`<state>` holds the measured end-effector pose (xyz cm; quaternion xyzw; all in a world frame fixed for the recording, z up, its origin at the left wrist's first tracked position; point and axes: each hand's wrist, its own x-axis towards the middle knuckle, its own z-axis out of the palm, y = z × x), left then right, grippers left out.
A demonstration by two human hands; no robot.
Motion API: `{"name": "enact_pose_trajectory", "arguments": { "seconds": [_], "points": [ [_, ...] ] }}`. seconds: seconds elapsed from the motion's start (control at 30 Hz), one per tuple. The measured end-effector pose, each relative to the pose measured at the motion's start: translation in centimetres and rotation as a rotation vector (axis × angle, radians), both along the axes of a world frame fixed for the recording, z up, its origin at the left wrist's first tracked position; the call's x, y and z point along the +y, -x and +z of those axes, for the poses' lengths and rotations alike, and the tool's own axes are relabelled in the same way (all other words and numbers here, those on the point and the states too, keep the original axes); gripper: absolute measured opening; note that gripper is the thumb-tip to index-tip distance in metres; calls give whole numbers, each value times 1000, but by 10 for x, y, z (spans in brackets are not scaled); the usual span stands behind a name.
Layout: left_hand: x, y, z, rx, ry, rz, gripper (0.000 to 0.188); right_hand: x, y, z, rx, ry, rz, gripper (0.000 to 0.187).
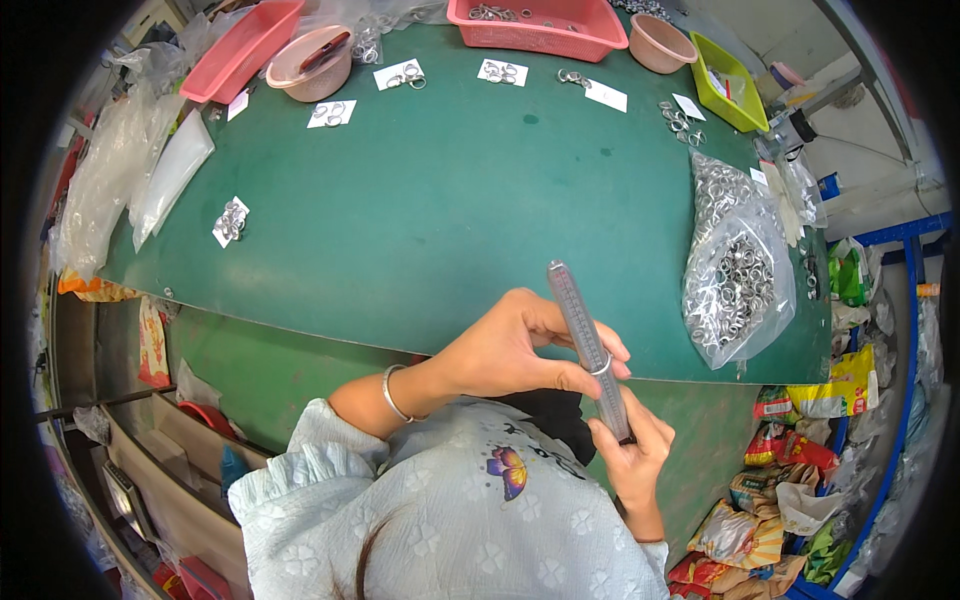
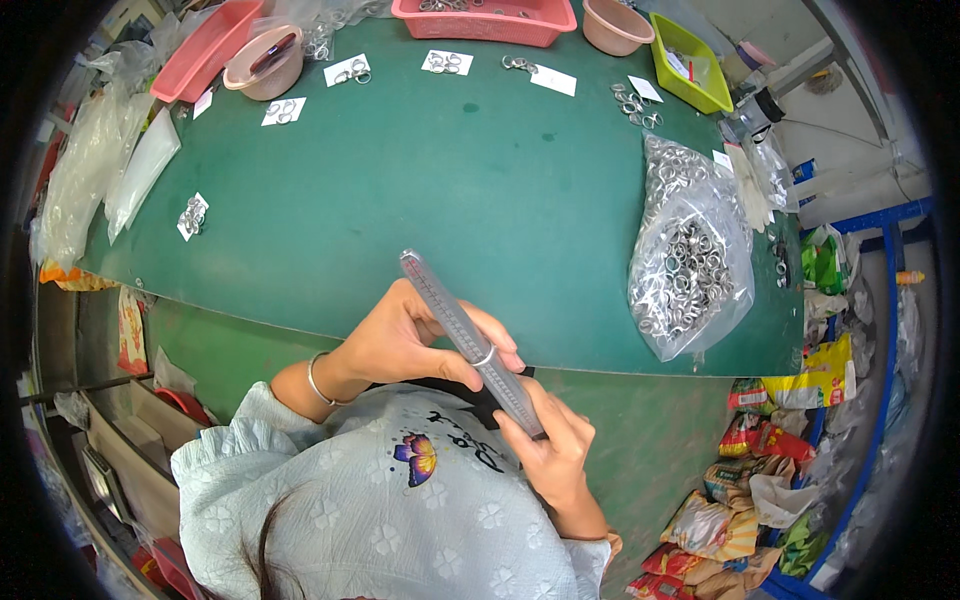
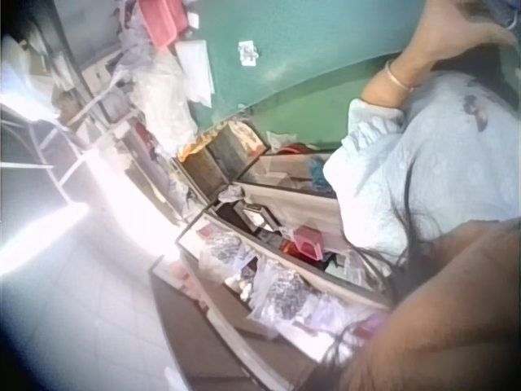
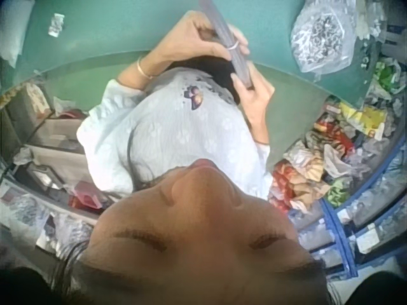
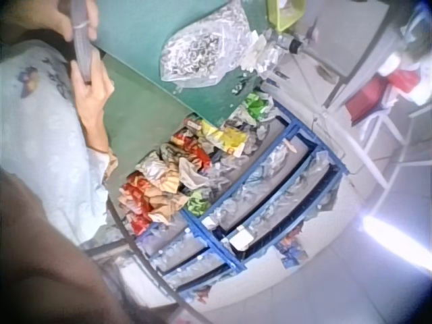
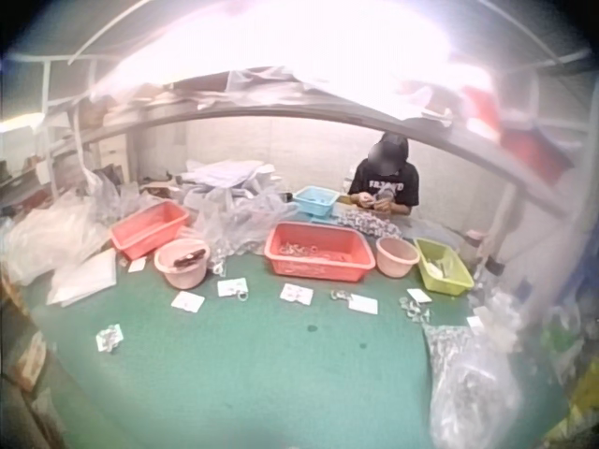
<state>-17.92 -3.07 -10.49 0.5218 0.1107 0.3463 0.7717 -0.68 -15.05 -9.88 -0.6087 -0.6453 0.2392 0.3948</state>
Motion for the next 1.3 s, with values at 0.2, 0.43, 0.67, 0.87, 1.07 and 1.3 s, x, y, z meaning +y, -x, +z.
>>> {"name": "enact_pose_trajectory", "arguments": {
  "seconds": [0.2,0.43,0.67,0.87,1.07,1.3],
  "points": [
    [2,0,0,7,9,-12,30,-2,0,0,34,33,-15,37],
    [0,-1,-10,-58,159,-28,28,0,-1,4,80,131,-6,34],
    [16,0,-23,-223,176,368,33,0,-3,-11,-83,14,-122,31],
    [34,5,-24,-535,611,187,33,-5,-19,-23,455,349,-101,29],
    [36,0,-30,-613,803,12,29,-4,-23,-23,791,424,-58,25],
    [41,-2,-38,-577,872,-26,32,-1,-24,-27,844,455,-78,25]
  ]
}}
